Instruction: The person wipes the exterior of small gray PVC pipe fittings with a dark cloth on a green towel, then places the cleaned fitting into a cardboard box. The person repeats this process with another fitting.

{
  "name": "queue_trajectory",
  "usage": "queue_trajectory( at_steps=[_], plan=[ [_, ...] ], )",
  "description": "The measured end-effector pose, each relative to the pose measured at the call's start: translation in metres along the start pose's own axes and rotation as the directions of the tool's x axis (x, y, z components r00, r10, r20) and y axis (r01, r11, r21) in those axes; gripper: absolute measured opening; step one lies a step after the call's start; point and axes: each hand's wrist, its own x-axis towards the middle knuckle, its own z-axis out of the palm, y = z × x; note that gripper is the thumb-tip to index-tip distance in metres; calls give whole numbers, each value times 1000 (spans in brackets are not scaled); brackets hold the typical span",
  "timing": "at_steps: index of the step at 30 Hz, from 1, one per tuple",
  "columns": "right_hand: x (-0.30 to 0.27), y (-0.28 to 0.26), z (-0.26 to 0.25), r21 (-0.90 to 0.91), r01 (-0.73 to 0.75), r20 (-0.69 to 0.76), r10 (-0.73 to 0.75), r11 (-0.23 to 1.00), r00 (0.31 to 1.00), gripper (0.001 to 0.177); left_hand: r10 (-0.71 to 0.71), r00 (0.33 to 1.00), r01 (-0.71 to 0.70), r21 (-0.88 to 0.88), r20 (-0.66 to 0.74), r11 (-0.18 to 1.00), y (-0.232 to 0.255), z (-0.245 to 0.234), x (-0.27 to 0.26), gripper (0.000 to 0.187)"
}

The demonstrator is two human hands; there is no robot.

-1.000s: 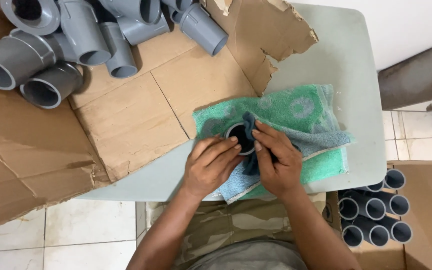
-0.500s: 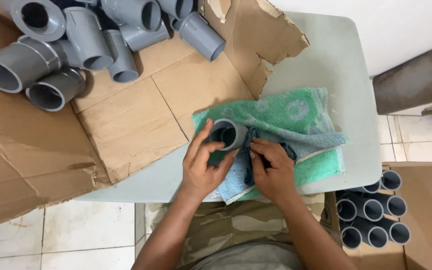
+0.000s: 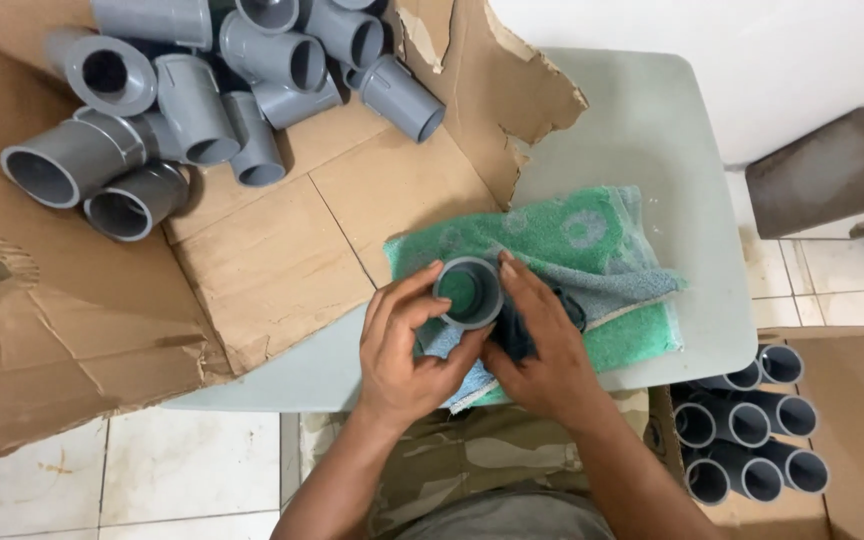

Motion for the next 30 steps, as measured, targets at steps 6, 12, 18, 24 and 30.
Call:
queue_trajectory(
  at_steps=[6, 12, 18, 24, 30],
  plan=[
    [10, 6, -10, -67, 146, -137, -154, 987, 978, 49, 49, 998, -41, -194, 38, 980, 15, -3, 14, 44],
    [15, -4, -59, -125, 160, -195, -182, 979, 964, 48, 242, 964, -194, -329, 110, 924, 23, 31, 31, 38],
    [1, -12, -117, -325, 65, -273, -159, 944, 949, 49, 329, 925, -204, -483, 189, 851, 43, 89, 26, 42],
    [-42, 6, -181, -390, -17, -308, -113, 921, 945, 47, 322, 877, -58, -588, 356, 807, 74, 143, 8, 42],
    [-100, 20, -231, -430, -192, -378, 18, 882, 926, 46, 351, 783, 67, -631, 514, 773, 108, 197, -15, 43]
  ],
)
